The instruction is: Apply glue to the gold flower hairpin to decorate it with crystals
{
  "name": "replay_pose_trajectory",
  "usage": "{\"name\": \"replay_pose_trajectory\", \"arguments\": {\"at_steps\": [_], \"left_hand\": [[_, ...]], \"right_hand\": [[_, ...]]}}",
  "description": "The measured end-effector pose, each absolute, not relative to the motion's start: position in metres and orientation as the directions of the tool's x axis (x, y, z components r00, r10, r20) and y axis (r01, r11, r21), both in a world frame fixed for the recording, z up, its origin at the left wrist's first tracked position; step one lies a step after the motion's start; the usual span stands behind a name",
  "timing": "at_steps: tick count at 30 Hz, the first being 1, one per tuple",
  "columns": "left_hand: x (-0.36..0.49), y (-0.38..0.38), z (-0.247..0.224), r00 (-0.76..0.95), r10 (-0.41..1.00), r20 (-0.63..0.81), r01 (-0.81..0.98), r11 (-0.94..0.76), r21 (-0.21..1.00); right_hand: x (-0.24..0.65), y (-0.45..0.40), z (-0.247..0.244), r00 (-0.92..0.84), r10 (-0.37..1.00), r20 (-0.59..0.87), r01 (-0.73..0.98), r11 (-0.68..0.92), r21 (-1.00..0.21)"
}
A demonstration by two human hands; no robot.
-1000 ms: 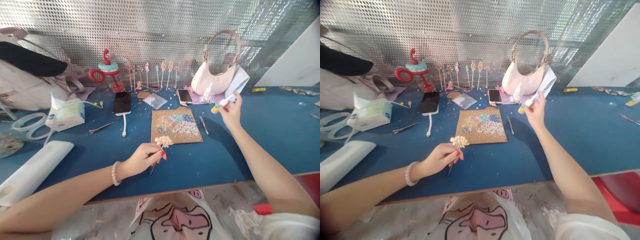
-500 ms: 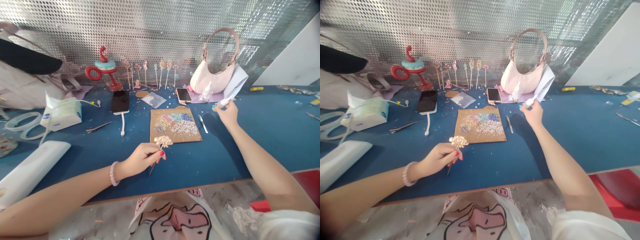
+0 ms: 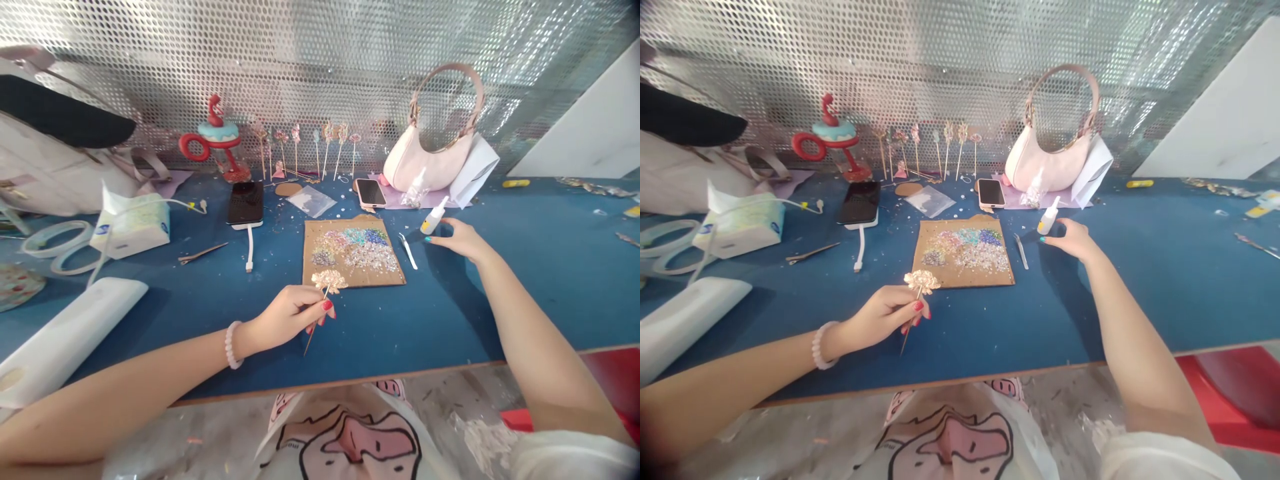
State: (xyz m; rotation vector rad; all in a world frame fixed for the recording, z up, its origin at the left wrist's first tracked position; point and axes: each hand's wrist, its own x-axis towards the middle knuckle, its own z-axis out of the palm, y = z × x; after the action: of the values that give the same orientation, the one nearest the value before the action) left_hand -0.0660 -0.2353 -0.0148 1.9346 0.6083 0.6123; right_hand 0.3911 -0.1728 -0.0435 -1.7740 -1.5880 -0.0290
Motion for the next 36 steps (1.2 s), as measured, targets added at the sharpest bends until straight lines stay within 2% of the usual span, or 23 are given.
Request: {"name": "replay_pose_trajectory", "arguments": {"at_steps": [3, 6, 8, 11, 15, 18, 23, 29, 33, 36], "left_hand": [[-0.065, -0.235, -0.016, 0.739, 0.659, 0.142, 0.149, -0.364, 0.919], [-0.063, -0.235, -0.016, 0.733, 0.667, 0.134, 0.132, -0.332, 0.934], [-0.061, -0.235, -0.016, 0.731, 0.67, 0.128, 0.118, -0.309, 0.944], [-0.06, -0.236, -0.015, 0.725, 0.676, 0.131, 0.091, -0.283, 0.955], [-0.06, -0.238, -0.016, 0.707, 0.688, 0.164, 0.043, -0.274, 0.961], [-0.06, -0.241, -0.016, 0.701, 0.689, 0.186, 0.0, -0.26, 0.966], [-0.057, -0.245, -0.016, 0.729, 0.656, 0.194, -0.043, -0.239, 0.97], [-0.052, -0.244, -0.018, 0.73, 0.661, 0.174, 0.021, -0.277, 0.961], [-0.059, -0.246, -0.01, 0.727, 0.663, 0.178, 0.116, -0.374, 0.92], [-0.074, -0.25, 0.004, 0.792, 0.569, 0.221, 0.13, -0.511, 0.85]], "right_hand": [[0.38, -0.181, -0.033, 0.264, 0.872, 0.412, 0.896, -0.064, -0.439], [0.351, -0.19, -0.019, 0.197, 0.915, 0.351, 0.915, -0.043, -0.401], [0.322, -0.197, -0.009, 0.086, 0.949, 0.303, 0.916, 0.044, -0.398], [0.267, -0.213, 0.001, -0.16, 0.956, 0.246, 0.863, 0.256, -0.436], [0.196, -0.245, -0.004, -0.521, 0.834, 0.182, 0.66, 0.529, -0.534], [0.162, -0.27, -0.016, -0.655, 0.736, 0.174, 0.514, 0.602, -0.611], [0.142, -0.286, -0.025, -0.675, 0.715, 0.18, 0.427, 0.578, -0.696], [0.143, -0.285, -0.019, -0.576, 0.801, 0.162, 0.417, 0.459, -0.785], [0.147, -0.282, -0.018, -0.459, 0.878, 0.135, 0.398, 0.339, -0.853], [0.15, -0.279, -0.019, -0.378, 0.919, 0.111, 0.389, 0.267, -0.882]]}}
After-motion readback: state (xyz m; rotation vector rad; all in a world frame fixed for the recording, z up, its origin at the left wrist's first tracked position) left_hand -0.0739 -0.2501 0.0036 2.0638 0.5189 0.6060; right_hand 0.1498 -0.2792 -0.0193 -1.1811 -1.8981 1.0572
